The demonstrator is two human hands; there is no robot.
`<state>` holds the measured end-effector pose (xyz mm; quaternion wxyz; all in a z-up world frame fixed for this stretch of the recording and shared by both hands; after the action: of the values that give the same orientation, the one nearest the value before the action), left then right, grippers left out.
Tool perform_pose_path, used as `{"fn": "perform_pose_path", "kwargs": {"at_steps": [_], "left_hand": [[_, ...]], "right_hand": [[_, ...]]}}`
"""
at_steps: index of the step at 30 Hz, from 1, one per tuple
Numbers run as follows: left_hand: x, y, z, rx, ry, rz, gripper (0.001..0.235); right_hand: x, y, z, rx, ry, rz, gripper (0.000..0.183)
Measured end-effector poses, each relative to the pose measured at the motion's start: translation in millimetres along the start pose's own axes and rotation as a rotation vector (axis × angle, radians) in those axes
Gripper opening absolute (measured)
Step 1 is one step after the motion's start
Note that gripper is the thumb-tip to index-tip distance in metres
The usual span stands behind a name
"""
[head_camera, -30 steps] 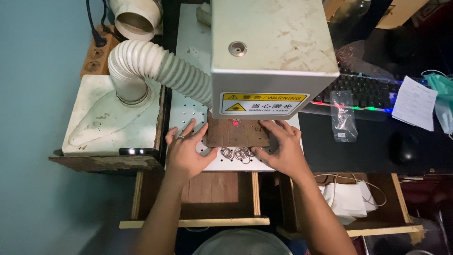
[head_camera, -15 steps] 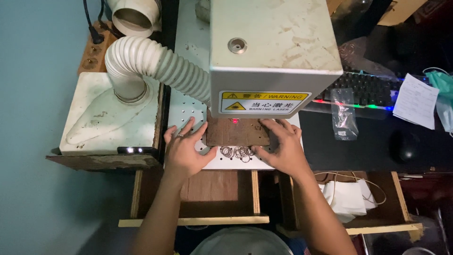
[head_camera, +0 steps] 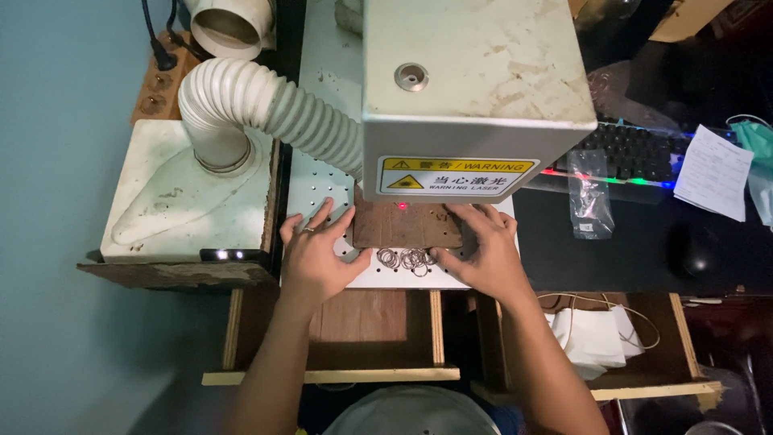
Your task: A person is using a laser engraving machine to mark small jewelry pieces, placing each item on a jig for alignment before the laser fires.
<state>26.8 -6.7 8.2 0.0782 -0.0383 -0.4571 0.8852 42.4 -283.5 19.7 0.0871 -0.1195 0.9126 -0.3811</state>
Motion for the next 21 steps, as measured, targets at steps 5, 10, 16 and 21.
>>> {"fn": "perform_pose_path", "kwargs": {"at_steps": [5,10,16,21], "left_hand": [[-1,1,-1,-0.010,-0.041,-0.040,0.076],[1,-6,3,0.010,-0.036,-0.054,0.079],[1,-8,6,-0.028,-0.039,-0.082,0.084],[1,-9,6,-0.022,-0.022,-0.043,0.084]], "right_hand": [[-1,-1,1,-0.020,0.009,-0.011,0.071],[3,-5,-1,-0.003,-0.003,-0.020,0.073],[4,-9,-5,-0.058,-0.010,-0.010,0.072],[4,-10,-7,-0.072,-0.018,-0.007,0.073]]}}
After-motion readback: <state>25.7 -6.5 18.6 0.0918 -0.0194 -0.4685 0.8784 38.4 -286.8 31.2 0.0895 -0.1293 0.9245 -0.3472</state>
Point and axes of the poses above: each hand's wrist, its own x-axis away from the middle knuckle, its own y-axis out of the palm, z = x × y, the point moved 3 cm from there along -x, towards the middle knuckle, and after that the axes turned 10 degrees about -z, right-handed, at the moved point
